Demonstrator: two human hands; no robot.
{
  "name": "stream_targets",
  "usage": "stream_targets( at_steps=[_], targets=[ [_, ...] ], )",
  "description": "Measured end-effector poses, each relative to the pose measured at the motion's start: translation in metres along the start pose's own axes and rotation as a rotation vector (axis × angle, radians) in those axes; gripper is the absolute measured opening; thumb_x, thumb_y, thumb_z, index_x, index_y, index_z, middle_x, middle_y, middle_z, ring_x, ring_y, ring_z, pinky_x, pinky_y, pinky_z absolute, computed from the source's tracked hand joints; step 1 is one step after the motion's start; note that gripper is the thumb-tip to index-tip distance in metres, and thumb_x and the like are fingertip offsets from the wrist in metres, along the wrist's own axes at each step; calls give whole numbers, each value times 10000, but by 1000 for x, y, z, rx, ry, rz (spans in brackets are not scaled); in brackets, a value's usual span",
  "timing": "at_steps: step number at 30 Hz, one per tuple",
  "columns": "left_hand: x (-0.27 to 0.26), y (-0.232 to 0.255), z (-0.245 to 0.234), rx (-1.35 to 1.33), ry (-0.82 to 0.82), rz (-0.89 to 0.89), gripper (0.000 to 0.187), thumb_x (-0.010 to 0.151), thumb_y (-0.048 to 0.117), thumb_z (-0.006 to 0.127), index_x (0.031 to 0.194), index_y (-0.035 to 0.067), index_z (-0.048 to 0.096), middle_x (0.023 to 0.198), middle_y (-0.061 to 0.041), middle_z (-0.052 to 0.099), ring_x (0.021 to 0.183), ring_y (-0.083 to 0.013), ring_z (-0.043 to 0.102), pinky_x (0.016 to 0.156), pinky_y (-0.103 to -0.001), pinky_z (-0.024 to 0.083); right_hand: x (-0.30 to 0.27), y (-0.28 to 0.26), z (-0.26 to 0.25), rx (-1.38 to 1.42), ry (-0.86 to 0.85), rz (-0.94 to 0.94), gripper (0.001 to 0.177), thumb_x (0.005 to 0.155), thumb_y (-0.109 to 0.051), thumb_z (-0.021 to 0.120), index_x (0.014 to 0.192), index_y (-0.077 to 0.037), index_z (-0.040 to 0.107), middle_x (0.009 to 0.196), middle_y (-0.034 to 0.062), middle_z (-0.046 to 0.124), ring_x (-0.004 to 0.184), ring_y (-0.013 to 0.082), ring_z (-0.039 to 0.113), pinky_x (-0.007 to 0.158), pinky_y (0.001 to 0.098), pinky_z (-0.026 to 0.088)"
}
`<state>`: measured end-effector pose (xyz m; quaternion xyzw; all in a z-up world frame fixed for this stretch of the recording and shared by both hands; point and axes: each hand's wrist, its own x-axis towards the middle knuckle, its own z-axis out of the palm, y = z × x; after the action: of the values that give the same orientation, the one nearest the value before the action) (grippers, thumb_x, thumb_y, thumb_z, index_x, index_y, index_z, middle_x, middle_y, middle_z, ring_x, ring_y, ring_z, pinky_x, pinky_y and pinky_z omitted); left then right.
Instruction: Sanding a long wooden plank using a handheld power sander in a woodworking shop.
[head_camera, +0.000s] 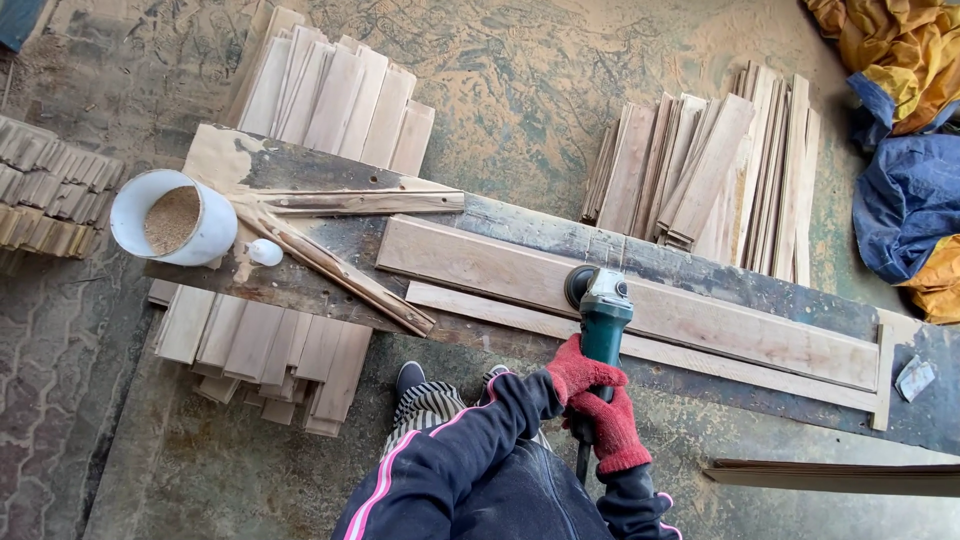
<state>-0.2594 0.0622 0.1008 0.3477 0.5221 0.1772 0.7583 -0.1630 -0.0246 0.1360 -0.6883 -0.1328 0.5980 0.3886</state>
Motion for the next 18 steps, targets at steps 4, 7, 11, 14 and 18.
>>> stream_targets(
  at_steps=[4,7,11,14,18],
  targets=[
    [-5,3,-4,4,12,-27,936,504,346,901,1304,23,536,1180,-161,666,1051,-286,693,950,-400,581,3,4,0,19,-34,-10,417,781,16,692,1173,102,580,765,293,671,562,391,644,488,426,512],
    [-5,3,-10,-19,36,1,906,500,342,904,1268,18,550,1135,-154,677,1003,-270,697,926,-384,587,4,2,6,12,-73,-44,353,775,5,706,1095,124,616,739,289,670,548,390,645,491,428,517],
    [-4,3,-21,-78,47,18,873,522,303,905,1267,17,550,1108,-152,682,968,-266,704,891,-382,600,11,4,13,-4,-72,-19,366,787,15,707,1130,96,612,771,278,668,564,377,638,506,438,541],
    [-4,1,-29,-107,66,31,869,520,295,907,1263,15,555,1101,-151,683,957,-261,702,882,-380,603,11,1,22,-37,-83,-26,417,776,15,708,1171,76,590,773,277,667,555,374,636,498,440,546],
    [-4,1,-45,-196,103,34,845,525,237,910,1258,18,551,1080,-146,685,924,-256,705,853,-377,612,14,-5,38,-99,-94,15,407,783,2,730,1158,77,593,746,279,668,536,374,642,465,407,509]
  ],
)
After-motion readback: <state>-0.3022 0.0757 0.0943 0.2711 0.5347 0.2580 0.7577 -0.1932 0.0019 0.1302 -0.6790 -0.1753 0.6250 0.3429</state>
